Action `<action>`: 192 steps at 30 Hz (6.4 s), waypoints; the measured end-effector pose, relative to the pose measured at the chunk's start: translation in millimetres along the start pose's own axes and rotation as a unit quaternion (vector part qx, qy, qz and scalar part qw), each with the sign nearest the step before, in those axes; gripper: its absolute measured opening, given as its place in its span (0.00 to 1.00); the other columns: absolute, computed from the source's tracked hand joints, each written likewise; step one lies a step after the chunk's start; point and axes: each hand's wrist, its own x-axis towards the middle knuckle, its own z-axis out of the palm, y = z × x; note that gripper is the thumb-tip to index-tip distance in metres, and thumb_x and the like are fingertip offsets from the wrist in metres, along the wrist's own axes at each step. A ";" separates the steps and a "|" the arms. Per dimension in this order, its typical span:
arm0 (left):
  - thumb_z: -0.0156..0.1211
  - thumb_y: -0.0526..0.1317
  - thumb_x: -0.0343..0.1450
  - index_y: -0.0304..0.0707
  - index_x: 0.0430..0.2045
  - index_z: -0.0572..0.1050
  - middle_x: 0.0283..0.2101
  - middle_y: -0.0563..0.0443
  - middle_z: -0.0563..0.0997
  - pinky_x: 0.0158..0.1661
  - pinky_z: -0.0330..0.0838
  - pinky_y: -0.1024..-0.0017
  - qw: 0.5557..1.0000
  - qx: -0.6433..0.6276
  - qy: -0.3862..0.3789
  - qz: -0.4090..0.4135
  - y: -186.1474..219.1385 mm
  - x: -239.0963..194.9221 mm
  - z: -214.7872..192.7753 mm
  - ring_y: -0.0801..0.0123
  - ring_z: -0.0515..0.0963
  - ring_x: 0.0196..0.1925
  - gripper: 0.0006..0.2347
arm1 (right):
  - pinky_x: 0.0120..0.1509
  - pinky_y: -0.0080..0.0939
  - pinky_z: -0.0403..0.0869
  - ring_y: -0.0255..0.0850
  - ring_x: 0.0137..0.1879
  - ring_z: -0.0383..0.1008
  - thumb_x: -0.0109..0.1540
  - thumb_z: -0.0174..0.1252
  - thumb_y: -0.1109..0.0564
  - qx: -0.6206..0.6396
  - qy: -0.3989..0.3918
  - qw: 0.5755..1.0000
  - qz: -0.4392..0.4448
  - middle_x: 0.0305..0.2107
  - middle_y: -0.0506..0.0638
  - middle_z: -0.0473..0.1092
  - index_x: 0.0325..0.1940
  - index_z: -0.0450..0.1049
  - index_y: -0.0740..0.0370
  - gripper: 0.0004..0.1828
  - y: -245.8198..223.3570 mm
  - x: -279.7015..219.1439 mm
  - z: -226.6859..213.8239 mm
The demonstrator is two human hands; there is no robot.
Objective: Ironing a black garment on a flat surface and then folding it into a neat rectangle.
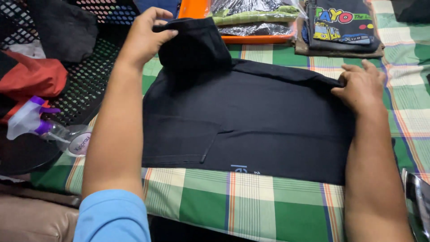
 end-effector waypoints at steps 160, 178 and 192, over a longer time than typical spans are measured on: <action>0.63 0.31 0.72 0.33 0.40 0.84 0.42 0.51 0.83 0.51 0.69 0.75 0.968 0.026 0.067 -0.239 68.8 -313.8 -34.7 0.72 0.79 0.48 0.06 | 0.21 0.33 0.50 0.31 0.21 0.56 0.67 0.60 0.48 0.577 -0.146 0.729 0.340 0.19 0.46 0.60 0.41 0.73 0.53 0.08 128.3 -84.2 41.9; 0.62 0.32 0.73 0.36 0.42 0.84 0.38 0.56 0.81 0.48 0.68 0.78 0.969 -0.004 0.067 -0.237 54.3 -318.6 -29.1 0.76 0.77 0.44 0.07 | 0.28 0.44 0.54 0.42 0.25 0.55 0.65 0.63 0.45 0.486 -0.168 0.792 0.327 0.21 0.50 0.59 0.34 0.70 0.51 0.13 100.8 -80.4 19.4; 0.63 0.34 0.74 0.36 0.42 0.84 0.39 0.56 0.82 0.48 0.69 0.78 0.967 0.007 0.068 -0.246 57.1 -318.5 -29.2 0.76 0.78 0.44 0.07 | 0.25 0.41 0.65 0.35 0.26 0.60 0.66 0.56 0.56 0.557 -0.067 0.755 0.339 0.23 0.47 0.57 0.39 0.69 0.54 0.02 101.8 -96.2 -3.4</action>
